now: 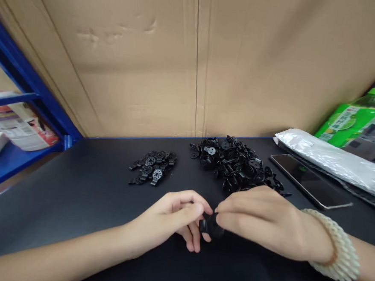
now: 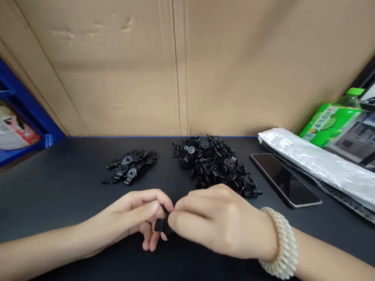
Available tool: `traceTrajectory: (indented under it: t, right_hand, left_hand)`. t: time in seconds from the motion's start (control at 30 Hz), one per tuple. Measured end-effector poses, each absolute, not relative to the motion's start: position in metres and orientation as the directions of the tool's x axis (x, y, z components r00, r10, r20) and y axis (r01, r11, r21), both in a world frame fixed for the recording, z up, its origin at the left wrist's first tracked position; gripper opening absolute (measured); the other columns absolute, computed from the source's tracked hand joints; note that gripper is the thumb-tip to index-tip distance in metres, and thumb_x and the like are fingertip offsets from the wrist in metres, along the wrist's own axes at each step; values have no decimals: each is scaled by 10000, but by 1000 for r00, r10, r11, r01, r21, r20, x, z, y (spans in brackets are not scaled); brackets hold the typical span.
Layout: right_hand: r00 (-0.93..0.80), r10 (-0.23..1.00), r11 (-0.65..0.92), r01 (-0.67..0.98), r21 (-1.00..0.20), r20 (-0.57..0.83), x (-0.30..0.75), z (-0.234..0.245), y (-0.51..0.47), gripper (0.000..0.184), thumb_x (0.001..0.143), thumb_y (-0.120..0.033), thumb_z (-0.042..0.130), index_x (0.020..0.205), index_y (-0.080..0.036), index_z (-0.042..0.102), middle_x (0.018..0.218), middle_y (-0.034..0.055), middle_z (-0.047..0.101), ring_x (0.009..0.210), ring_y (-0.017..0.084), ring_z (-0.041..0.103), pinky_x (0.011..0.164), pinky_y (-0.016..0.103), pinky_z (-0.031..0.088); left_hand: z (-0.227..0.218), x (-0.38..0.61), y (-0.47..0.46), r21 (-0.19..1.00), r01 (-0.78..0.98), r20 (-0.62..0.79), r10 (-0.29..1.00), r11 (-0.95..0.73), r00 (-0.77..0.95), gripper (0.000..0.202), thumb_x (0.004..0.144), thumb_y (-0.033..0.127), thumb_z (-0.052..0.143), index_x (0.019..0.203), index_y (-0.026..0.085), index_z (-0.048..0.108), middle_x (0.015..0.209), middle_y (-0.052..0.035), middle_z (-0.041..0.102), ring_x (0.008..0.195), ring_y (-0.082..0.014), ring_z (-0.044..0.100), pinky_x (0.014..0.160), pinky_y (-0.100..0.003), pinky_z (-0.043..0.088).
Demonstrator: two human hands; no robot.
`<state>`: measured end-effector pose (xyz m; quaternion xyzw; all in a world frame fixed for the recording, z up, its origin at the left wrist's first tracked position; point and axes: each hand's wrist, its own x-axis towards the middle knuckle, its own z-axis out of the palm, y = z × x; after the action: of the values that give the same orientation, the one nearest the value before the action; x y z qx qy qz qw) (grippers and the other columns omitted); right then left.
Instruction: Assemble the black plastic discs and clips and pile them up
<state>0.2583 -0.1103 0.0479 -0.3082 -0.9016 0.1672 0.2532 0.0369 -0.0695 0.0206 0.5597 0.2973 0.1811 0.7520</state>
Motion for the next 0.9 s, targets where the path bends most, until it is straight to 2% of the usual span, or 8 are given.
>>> traceTrajectory:
  t: [0.1,0.17,0.27,0.33,0.47,0.53,0.67,0.9]
  right_hand:
    - [-689,638,747,449,-490,343,248,38,-108,290,999,-229,396,955,-189,680,893,56,692,760,153,641,687,252,493]
    - [-642,591,799,385,-462,488,245,33,-104,232,985,-190,442,968,-171,672,893,64,684,767,151,620,684,252,497]
    - [-560,478,878,317,-358,677,242,27,-103,224,932,-55,485,1061,-146,644,978,95,670,840,165,605,736,280,514]
    - [-482,554,832,337,-440,679,239,25,-107,313,907,-19,480,1156,-166,600,1038,98,638,914,175,599,776,293,532]
    - [-249,896,423,222,-879,368,230,22,-118,371,897,-164,554,1249,-249,476,1049,61,538,811,146,591,573,229,569]
    - [-246,953,198,75,-977,174,225,18,-119,437,878,-255,607,1270,-276,415,1049,48,489,746,128,569,479,209,558]
    - [-345,939,-20,-63,-998,3,219,10,-115,324,848,-359,657,1099,-213,514,903,18,496,696,118,544,396,154,513]
    - [-325,946,5,-27,-1000,14,218,6,-117,213,878,-359,634,840,-164,558,626,-60,490,455,35,439,377,110,418]
  left_hand:
    - [22,37,-72,935,65,-266,567,350,780,366,774,461,726,901,136,618,726,-9,640,591,-117,656,572,-215,527]
    - [23,37,-73,939,61,-254,564,338,786,337,745,410,766,845,120,626,739,-11,643,622,-117,659,604,-220,537]
    - [21,38,-76,949,18,-229,650,314,725,264,735,310,790,770,108,623,735,-21,667,644,-105,642,637,-209,527]
    - [20,38,-77,962,-23,-194,739,272,645,221,744,253,781,721,113,611,694,-10,670,646,-95,626,646,-192,509]
    - [17,38,-79,986,-71,-100,880,150,465,185,764,185,747,672,134,594,618,17,667,627,-88,612,633,-176,479]
    - [15,38,-79,989,-93,-66,908,114,414,180,756,165,742,656,139,594,602,27,658,617,-88,606,626,-178,473]
    - [11,39,-82,991,-96,-40,895,92,443,191,705,133,761,616,136,592,644,15,661,648,-106,612,661,-207,486]
    - [6,39,-87,996,-61,-29,848,71,529,238,736,143,733,679,162,502,736,17,607,700,-119,586,651,-233,482]
